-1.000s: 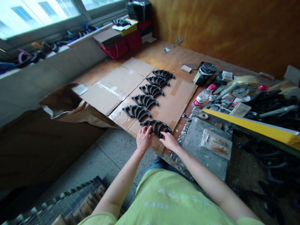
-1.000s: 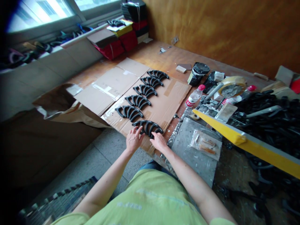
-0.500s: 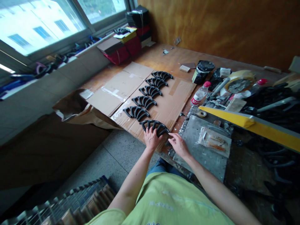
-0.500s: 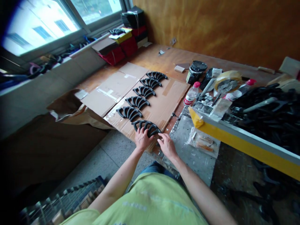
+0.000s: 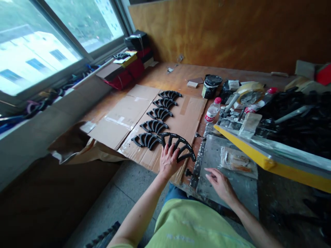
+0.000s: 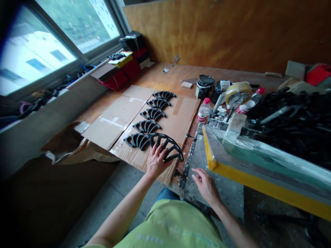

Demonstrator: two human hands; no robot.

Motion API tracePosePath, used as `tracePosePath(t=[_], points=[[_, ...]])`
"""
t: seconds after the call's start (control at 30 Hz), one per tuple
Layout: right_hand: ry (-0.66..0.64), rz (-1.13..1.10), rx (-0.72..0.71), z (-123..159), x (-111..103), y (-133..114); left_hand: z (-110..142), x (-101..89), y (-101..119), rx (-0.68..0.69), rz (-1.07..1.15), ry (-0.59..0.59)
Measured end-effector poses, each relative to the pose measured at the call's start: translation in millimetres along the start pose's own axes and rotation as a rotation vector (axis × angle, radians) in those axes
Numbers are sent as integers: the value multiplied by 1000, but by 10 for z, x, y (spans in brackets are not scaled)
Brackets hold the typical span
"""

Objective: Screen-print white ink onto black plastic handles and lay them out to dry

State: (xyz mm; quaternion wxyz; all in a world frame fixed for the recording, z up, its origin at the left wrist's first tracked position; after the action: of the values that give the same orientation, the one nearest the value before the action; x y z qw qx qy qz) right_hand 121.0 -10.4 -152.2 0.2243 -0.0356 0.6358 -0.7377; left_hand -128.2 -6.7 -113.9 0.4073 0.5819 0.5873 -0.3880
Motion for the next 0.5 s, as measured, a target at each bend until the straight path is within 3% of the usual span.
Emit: tracePosePath(t=[0.23, 0.5], points=[[208, -15, 76, -250, 119, -53, -575, 147, -207, 274, 64, -18], [358, -63, 194, -326, 297, -82, -1116, 410, -316, 443, 141, -65]])
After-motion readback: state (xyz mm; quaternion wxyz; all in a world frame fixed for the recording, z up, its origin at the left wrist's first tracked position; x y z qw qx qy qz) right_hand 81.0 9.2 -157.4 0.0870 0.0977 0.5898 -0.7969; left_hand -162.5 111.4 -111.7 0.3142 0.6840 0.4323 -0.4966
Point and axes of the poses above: each hand's wrist, its own z-axis away from the middle knuckle, its own x-axis out of the palm, y = z × x, the point moved 7 cm from there along -z, towards the middle knuckle, and after that the axes turned 14 degrees about -z, right-handed, at the moved point
